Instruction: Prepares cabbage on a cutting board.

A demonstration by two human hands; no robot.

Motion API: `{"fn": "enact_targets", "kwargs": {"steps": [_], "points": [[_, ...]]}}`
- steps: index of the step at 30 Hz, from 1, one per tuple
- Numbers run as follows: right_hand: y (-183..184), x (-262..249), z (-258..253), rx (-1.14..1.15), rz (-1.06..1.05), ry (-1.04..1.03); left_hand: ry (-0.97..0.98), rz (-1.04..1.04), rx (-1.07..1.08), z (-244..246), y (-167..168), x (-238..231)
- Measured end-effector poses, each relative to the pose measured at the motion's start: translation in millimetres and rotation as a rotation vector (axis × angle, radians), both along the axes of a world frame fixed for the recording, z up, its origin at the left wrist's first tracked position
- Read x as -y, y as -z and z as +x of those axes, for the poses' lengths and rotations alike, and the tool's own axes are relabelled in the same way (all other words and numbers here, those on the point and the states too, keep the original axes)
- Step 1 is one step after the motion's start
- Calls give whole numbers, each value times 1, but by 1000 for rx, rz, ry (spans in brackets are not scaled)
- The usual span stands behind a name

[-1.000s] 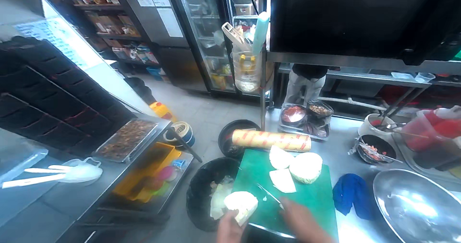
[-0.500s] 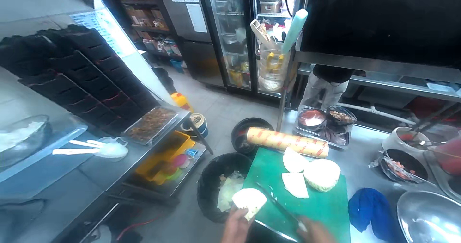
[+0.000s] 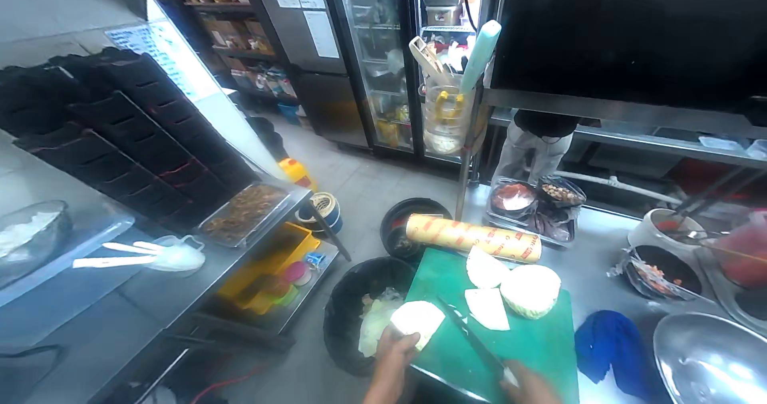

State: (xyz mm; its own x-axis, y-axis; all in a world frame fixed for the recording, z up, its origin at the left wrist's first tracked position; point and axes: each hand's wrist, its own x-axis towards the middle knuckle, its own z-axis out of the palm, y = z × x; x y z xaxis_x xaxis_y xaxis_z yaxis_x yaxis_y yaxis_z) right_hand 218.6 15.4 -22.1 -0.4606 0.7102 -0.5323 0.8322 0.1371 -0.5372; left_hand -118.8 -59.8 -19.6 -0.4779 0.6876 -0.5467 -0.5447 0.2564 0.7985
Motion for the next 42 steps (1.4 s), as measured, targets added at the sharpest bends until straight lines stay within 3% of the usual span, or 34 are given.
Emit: {"fn": "enact_targets", "kwargs": {"steps": [6, 10, 13, 20, 24, 28, 30, 36, 42], "points": [[7, 7, 3, -37, -12, 98, 310, -71, -1044, 13, 20, -10], [3, 11, 5, -43, 10, 104, 584, 199, -1776, 8, 58, -9], [-3, 12, 8, -54, 25, 73, 719, 368, -2008, 5, 68, -6], [-23, 9, 2, -40, 64, -15, 1054, 444, -2003, 0, 43, -17], [-33, 9, -5, -6, 124, -104, 1003, 416, -1874, -1, 44, -5], [-37, 12, -7, 35, 163, -154, 699, 225, -1549, 17, 41, 5], [-39, 13, -10, 57, 150, -158, 647, 131, -1498, 21, 38, -1], [-56, 15, -22, 210, 106, -206, 928, -131, -1597, 26, 12, -22], [-98, 20, -36, 386, -3, -242, 1029, -186, -1564, 30, 1, -29]]}}
